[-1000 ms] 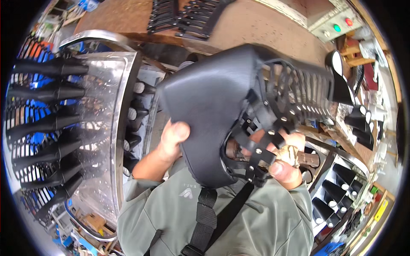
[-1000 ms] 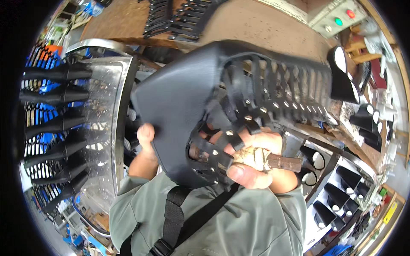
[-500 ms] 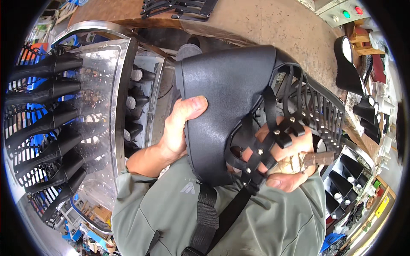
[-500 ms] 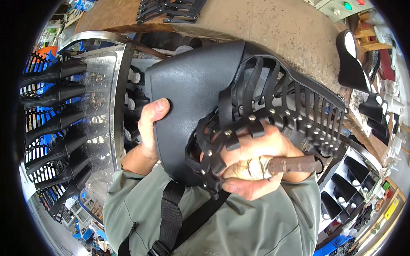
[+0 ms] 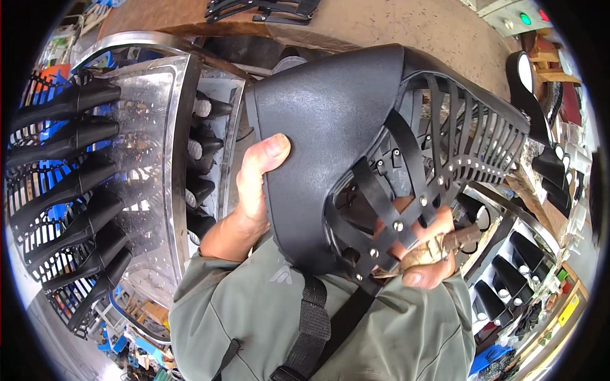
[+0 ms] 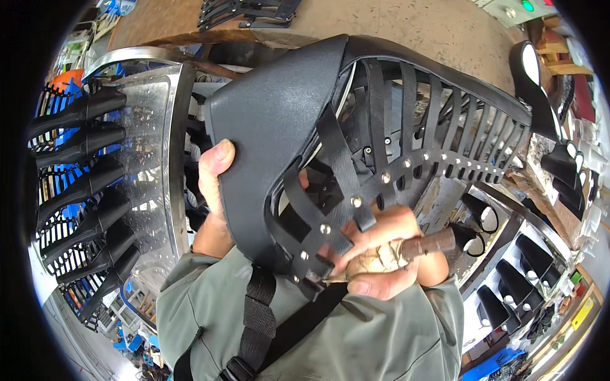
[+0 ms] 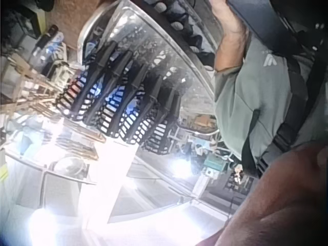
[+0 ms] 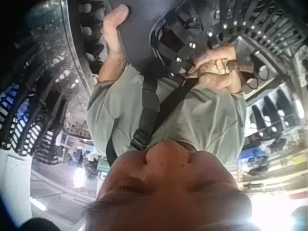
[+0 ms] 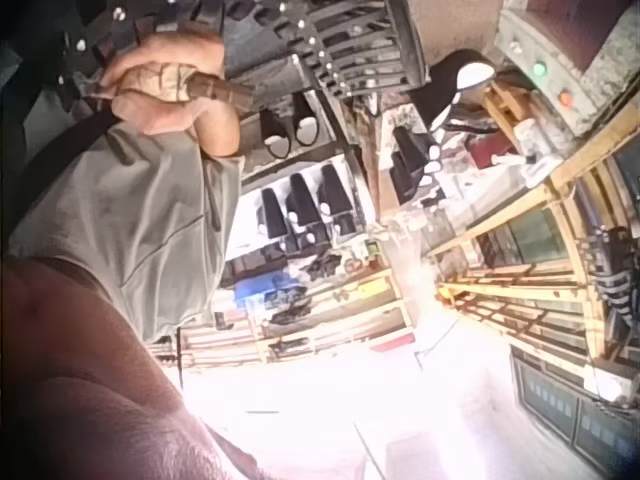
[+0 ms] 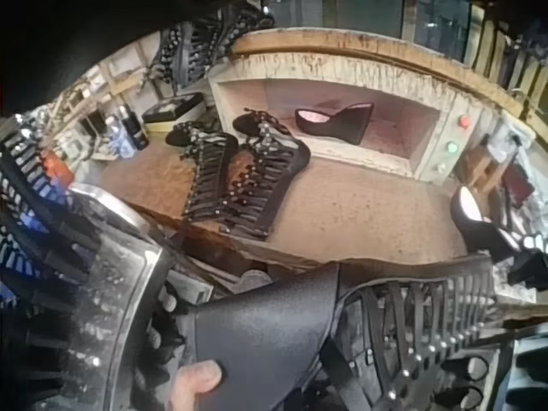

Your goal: Assembling shoe components by attaching straps to soles and using a hammer for fixing.

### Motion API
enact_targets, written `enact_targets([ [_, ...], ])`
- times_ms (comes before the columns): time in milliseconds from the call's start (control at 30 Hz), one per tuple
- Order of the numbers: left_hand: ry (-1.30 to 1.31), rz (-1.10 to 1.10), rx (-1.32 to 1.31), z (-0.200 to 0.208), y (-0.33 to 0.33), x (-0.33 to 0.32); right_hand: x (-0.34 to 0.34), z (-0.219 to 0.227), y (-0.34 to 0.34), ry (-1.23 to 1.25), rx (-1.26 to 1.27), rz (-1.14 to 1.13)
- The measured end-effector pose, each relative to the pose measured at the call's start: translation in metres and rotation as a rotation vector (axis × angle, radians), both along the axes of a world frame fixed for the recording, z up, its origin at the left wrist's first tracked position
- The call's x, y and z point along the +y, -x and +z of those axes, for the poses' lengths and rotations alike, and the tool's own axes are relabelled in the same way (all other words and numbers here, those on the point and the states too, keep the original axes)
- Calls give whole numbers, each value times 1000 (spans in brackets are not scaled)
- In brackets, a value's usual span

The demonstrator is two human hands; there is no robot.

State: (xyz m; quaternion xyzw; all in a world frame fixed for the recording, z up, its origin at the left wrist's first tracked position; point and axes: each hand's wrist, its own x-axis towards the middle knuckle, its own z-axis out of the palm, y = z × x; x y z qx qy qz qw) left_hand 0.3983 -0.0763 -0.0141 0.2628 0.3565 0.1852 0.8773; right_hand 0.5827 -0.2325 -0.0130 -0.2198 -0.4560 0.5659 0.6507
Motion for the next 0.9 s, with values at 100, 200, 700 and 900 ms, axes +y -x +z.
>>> enact_targets([
  [100, -44, -91, -57, 6, -2, 3, 34, 24, -8, -53, -76, 34],
  [200, -83, -196, -160, 21, -17, 0, 37, 34, -22, -207, -135, 93],
  [700, -25, -137, 6, 18, -6, -6, -8, 17, 3, 250, -115, 173],
  [900, 265, 172, -176, 11, -10, -5, 11, 16, 11, 58, -114, 22],
])
